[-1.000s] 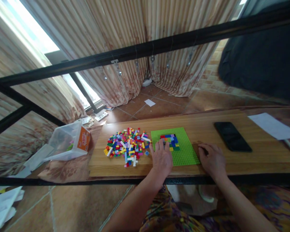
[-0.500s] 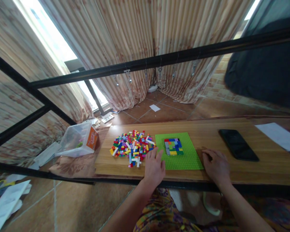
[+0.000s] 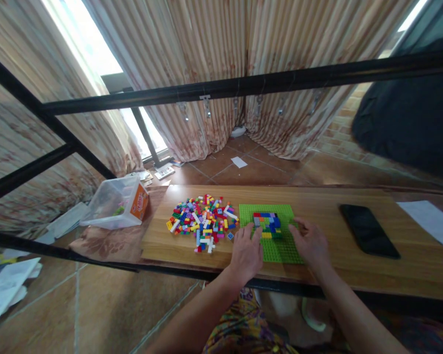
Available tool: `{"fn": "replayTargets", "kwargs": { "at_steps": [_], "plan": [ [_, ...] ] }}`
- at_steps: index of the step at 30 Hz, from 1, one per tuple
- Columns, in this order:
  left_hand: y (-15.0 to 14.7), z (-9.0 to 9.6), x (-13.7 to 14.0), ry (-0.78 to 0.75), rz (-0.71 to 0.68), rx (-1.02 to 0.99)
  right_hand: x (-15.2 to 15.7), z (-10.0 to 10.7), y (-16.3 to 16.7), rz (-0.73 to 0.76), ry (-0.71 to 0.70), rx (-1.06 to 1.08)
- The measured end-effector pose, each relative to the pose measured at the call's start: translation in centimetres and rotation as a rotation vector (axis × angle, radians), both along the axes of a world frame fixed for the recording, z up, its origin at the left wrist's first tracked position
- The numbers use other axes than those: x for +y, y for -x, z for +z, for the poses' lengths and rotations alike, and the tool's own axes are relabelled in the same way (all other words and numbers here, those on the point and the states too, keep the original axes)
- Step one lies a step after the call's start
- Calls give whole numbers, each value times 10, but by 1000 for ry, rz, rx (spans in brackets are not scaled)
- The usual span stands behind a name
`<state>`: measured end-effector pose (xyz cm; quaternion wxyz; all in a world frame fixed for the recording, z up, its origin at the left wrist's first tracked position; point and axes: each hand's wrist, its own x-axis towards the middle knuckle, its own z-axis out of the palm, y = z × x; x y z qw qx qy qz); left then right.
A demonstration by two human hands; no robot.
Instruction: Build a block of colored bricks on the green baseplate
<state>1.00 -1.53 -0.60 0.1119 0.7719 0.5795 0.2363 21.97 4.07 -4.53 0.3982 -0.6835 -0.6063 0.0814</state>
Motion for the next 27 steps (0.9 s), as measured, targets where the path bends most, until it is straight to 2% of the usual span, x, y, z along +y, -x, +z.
{"fn": "replayTargets", "kwargs": {
  "at_steps": [4,8,15,27],
  "plan": [
    [-4,-2,6,-2,2,30,21,5,38,-17,73,-48],
    [-4,-2,11,33,-4,70,27,9,53,-42,185,-105],
    [-4,-7,11,22,-6,14,25,18,65,-57,282,-148],
    [-6,-7,13,51,-6,32,20,22,66,-68,341,-148]
  ]
}}
